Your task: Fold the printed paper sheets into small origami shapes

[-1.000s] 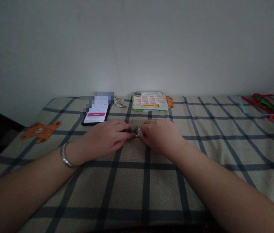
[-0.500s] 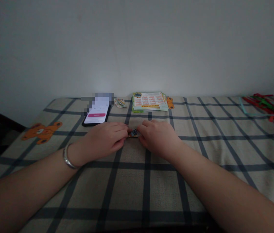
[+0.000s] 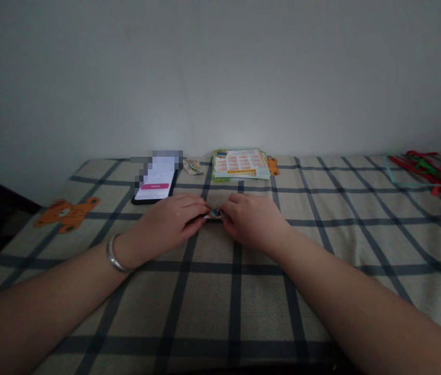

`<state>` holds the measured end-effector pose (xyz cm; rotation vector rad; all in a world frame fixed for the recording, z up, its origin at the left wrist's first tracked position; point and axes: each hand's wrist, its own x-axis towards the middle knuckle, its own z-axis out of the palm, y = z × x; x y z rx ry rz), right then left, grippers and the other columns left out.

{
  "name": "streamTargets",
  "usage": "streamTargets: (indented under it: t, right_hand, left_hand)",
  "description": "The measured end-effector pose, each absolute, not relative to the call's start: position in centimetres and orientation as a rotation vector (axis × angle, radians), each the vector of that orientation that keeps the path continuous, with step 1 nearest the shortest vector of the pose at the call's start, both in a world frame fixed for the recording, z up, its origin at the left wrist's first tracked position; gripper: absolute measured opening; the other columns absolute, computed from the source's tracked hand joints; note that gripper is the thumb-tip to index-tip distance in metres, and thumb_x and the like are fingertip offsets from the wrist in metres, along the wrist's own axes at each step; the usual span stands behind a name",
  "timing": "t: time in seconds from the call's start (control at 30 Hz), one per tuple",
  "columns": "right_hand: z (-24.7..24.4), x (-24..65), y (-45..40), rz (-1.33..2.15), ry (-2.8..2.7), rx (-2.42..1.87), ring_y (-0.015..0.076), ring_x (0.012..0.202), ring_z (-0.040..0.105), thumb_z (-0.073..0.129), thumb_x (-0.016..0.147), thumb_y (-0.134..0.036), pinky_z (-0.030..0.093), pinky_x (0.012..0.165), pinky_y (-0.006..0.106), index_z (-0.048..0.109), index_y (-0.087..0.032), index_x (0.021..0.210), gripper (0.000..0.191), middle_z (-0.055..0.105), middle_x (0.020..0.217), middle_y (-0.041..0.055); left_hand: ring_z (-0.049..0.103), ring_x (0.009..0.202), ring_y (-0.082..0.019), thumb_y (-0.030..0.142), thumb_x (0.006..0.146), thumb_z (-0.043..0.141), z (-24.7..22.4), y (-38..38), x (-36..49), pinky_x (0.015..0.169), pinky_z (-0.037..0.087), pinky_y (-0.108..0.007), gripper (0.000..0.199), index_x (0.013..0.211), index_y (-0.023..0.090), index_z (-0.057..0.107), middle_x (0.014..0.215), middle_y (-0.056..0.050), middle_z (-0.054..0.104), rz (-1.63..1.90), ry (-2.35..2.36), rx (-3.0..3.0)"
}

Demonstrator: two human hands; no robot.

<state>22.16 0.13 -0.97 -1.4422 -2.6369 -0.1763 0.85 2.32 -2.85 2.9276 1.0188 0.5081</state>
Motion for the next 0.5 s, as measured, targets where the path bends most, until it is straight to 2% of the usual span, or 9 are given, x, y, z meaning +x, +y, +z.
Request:
streamTargets:
  t: [0.17, 0.37, 0.43, 0.5]
  right_hand:
    - [-1.11, 22.02, 0.07, -0.023, -2.585, -1.386, 0.0193, 0.082, 0.063, 0.051, 0.089, -0.028, 0.034, 0.060, 0.029, 0.069, -0.022, 0.109, 0.027, 0.070, 0.098, 0.0041]
    - [-1.11, 21.79, 0.21, 0.255, -2.510, -1.352, 0.0168, 0.075, 0.060, 0.054, 0.086, -0.026, 0.038, 0.064, 0.028, 0.071, -0.021, 0.104, 0.025, 0.070, 0.089, 0.0041]
    - [-1.14, 21.69, 0.20, 0.308, -2.482, -1.332, 0.0162, 0.073, 0.059, 0.054, 0.087, -0.025, 0.038, 0.064, 0.028, 0.071, -0.020, 0.104, 0.024, 0.069, 0.087, 0.0042]
    - [-1.17, 21.62, 0.16, 0.353, -2.470, -1.297, 0.0156, 0.072, 0.058, 0.054, 0.088, -0.025, 0.038, 0.064, 0.028, 0.071, -0.019, 0.101, 0.023, 0.069, 0.084, 0.0038]
  left_hand:
    - [0.062, 0.100, -0.022, 0.027, 0.096, 0.049, -2.75, 2.14, 0.87, 0.092, 0.050, -0.038, 0.021, 0.098, 0.014, 0.065, 0.101, -0.007, 0.068, 0.603, 1.039, 2.815]
    - [0.064, 0.090, -0.021, 0.028, 0.091, 0.058, -2.79, 2.14, 0.95, 0.081, 0.049, -0.035, 0.013, 0.092, 0.019, 0.066, 0.092, -0.002, 0.069, 0.658, 1.194, 2.602]
    - [0.064, 0.089, -0.020, 0.026, 0.090, 0.060, -2.91, 2.23, 1.03, 0.079, 0.049, -0.033, 0.008, 0.093, 0.020, 0.065, 0.091, -0.001, 0.069, 0.678, 1.222, 2.508]
    - [0.065, 0.089, -0.017, 0.020, 0.086, 0.062, -3.01, 2.30, 1.10, 0.080, 0.049, -0.031, 0.015, 0.102, 0.020, 0.062, 0.094, 0.000, 0.070, 0.740, 1.197, 2.408]
